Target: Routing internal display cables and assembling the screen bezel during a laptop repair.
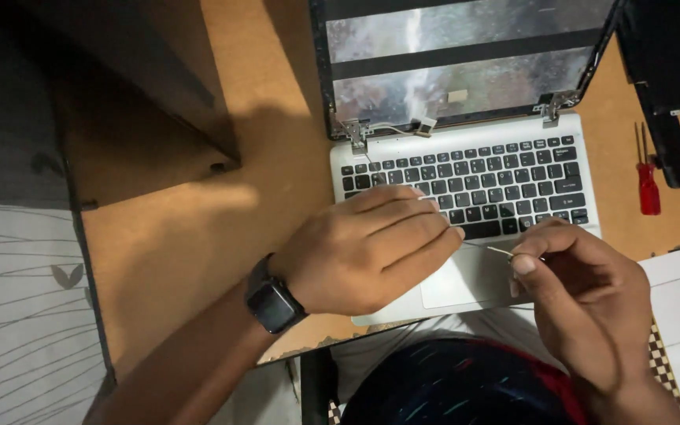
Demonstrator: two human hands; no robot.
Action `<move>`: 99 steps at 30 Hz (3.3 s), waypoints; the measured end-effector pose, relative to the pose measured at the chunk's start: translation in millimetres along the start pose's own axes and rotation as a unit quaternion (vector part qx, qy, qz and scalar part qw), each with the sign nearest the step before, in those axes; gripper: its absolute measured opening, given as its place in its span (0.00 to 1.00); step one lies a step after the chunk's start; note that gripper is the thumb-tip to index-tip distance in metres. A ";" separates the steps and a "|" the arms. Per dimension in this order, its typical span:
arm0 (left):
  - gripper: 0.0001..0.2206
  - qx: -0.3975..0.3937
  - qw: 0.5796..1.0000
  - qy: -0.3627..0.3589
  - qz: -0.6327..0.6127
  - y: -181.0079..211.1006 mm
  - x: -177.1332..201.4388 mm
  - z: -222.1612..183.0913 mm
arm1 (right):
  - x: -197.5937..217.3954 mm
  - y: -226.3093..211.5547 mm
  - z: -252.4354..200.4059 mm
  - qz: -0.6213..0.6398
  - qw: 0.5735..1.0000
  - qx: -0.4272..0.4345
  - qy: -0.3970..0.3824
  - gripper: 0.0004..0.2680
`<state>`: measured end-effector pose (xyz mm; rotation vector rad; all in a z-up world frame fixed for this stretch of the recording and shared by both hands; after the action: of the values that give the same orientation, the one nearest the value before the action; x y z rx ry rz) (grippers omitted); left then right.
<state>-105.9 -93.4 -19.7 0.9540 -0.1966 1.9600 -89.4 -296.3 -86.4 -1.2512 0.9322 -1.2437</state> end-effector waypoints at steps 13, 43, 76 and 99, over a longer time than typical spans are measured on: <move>0.02 0.060 0.997 -0.016 -0.055 -16.6 -6.0 -4.1 | -5.9 -18.7 5.3 -0.225 0.957 0.176 -0.051 0.07; 0.03 0.529 0.736 -0.009 -0.421 -56.8 -58.3 -39.7 | -59.0 -15.2 16.4 -0.273 0.925 0.247 -0.094 0.02; 0.05 0.578 0.630 -0.051 -0.517 -64.7 -71.7 -43.8 | -59.6 -18.8 77.1 -0.215 0.920 0.189 -0.267 0.02; 0.07 0.550 0.582 0.127 -0.586 -86.9 -67.2 -59.6 | -46.7 -11.9 83.3 -0.310 0.907 0.157 -0.240 0.05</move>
<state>-50.7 -60.4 -126.8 1.0101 1.6148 0.6865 -16.6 -235.8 -69.2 -1.5427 -0.0474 -1.3947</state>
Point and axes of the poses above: each hand's wrist, its own z-axis towards the middle knuckle, its own x-axis out of the back of the hand, y = z × x, the point moved 7 cm from there along z, towards the middle knuckle, and after that the axes turned 9 degrees about x, right-handed, at the moved point
